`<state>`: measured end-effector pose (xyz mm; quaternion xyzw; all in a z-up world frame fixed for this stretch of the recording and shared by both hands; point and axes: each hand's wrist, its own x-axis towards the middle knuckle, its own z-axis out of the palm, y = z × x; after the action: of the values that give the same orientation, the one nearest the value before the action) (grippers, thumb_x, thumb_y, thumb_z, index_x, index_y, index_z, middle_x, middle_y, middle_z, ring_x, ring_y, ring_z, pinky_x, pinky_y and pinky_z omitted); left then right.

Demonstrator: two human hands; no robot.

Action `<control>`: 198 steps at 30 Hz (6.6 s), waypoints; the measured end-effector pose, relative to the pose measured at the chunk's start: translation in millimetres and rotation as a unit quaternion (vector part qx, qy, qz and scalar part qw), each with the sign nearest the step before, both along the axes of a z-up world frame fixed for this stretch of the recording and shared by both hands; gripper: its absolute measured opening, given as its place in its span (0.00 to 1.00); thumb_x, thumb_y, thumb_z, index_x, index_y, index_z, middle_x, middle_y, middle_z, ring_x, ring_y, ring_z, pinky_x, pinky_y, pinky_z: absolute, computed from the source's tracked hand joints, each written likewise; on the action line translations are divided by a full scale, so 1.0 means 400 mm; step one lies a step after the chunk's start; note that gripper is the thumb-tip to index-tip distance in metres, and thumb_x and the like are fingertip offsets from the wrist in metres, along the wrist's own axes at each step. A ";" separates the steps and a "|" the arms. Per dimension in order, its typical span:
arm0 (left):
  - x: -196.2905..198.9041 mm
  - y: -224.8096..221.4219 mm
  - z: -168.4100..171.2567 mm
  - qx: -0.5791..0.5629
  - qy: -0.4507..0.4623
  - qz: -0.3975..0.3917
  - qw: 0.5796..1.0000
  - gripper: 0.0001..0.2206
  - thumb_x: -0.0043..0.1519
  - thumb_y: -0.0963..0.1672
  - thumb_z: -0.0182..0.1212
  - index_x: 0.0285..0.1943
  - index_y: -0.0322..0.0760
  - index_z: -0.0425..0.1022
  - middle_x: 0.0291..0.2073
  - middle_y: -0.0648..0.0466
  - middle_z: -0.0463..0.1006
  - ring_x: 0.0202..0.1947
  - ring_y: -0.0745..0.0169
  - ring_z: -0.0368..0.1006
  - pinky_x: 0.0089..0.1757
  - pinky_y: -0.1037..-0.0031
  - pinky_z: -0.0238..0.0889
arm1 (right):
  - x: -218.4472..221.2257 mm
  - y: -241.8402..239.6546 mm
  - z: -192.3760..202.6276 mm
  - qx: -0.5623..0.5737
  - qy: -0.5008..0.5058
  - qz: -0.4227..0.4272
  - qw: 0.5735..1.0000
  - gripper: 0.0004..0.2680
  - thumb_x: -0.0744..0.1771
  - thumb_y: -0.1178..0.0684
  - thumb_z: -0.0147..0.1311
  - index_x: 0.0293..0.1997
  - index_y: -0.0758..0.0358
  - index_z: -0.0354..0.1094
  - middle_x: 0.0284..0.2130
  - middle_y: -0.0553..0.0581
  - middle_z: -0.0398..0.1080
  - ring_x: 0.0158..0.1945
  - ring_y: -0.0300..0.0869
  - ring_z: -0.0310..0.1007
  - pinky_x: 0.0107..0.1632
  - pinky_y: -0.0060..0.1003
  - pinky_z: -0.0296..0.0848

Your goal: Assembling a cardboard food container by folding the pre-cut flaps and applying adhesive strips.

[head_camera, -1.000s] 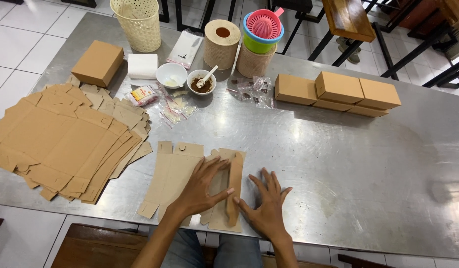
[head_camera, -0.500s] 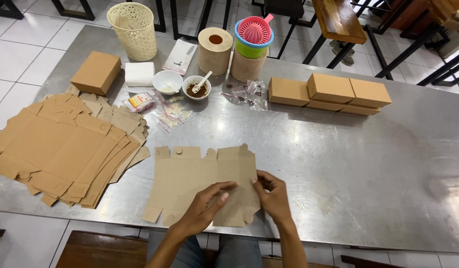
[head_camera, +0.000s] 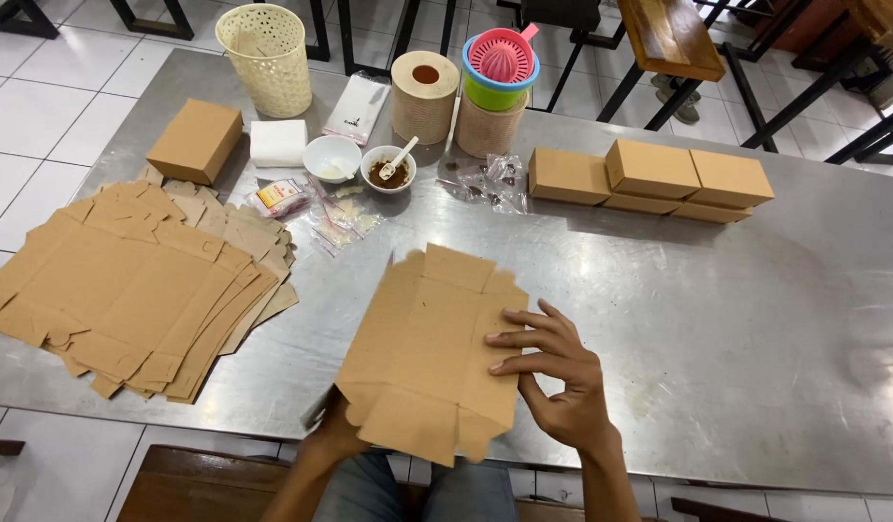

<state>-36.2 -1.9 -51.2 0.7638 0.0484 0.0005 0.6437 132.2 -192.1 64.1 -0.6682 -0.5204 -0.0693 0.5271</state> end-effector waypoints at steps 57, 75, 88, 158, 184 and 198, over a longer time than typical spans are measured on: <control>0.054 0.030 -0.029 0.366 -0.087 -0.013 0.927 0.32 0.70 0.49 0.50 0.81 0.33 0.46 0.81 0.41 0.41 0.80 0.44 0.32 0.70 0.55 0.37 | 0.103 0.066 -0.340 -0.332 0.020 -0.177 0.926 0.34 0.62 0.33 0.65 0.74 0.52 0.54 0.72 0.56 0.56 0.79 0.54 0.43 0.70 0.76 0.20; 0.055 0.029 -0.031 0.368 -0.085 -0.019 0.926 0.32 0.70 0.49 0.50 0.82 0.34 0.44 0.81 0.42 0.39 0.81 0.45 0.31 0.71 0.56 0.35 | 0.074 0.041 -0.328 -0.389 0.051 -0.185 0.901 0.36 0.62 0.29 0.62 0.76 0.49 0.49 0.76 0.63 0.45 0.80 0.57 0.32 0.69 0.74 0.15; 0.054 0.029 -0.042 0.372 -0.076 -0.018 0.925 0.33 0.70 0.49 0.51 0.82 0.35 0.44 0.81 0.43 0.39 0.81 0.46 0.31 0.70 0.55 0.36 | -0.012 -0.014 -0.319 -0.405 0.052 -0.142 0.902 0.39 0.61 0.29 0.66 0.78 0.46 0.46 0.78 0.59 0.40 0.81 0.55 0.29 0.69 0.73 0.14; 0.028 0.042 -0.035 0.249 -0.154 0.036 0.956 0.24 0.66 0.42 0.57 0.74 0.37 0.64 0.77 0.42 0.55 0.78 0.40 0.46 0.68 0.49 0.49 | 0.032 0.046 -0.351 -0.300 -0.006 -0.188 0.935 0.26 0.65 0.38 0.63 0.70 0.49 0.61 0.73 0.58 0.54 0.79 0.55 0.42 0.71 0.75 0.20; -0.272 0.194 -0.086 0.407 -0.182 0.214 0.869 0.17 0.61 0.42 0.65 0.60 0.52 0.78 0.64 0.60 0.77 0.71 0.57 0.68 0.68 0.54 0.52 | 0.029 0.069 -0.265 -0.299 -0.170 0.068 0.936 0.26 0.61 0.67 0.51 0.68 0.51 0.64 0.76 0.74 0.39 0.79 0.68 0.33 0.74 0.73 0.30; 0.055 0.252 0.387 0.515 -0.373 0.255 0.729 0.06 0.65 0.41 0.72 0.47 0.43 0.80 0.56 0.50 0.81 0.62 0.47 0.72 0.65 0.49 0.53 | -0.081 0.019 -0.201 -0.104 0.147 -0.066 0.981 0.11 0.62 0.52 0.69 0.42 0.65 0.76 0.36 0.56 0.80 0.40 0.45 0.80 0.40 0.37 0.76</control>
<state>-14.1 98.8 103.4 0.8754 -0.0104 0.4742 0.0935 99.6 -184.6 -16.5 -0.7552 -0.3960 0.0492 0.5200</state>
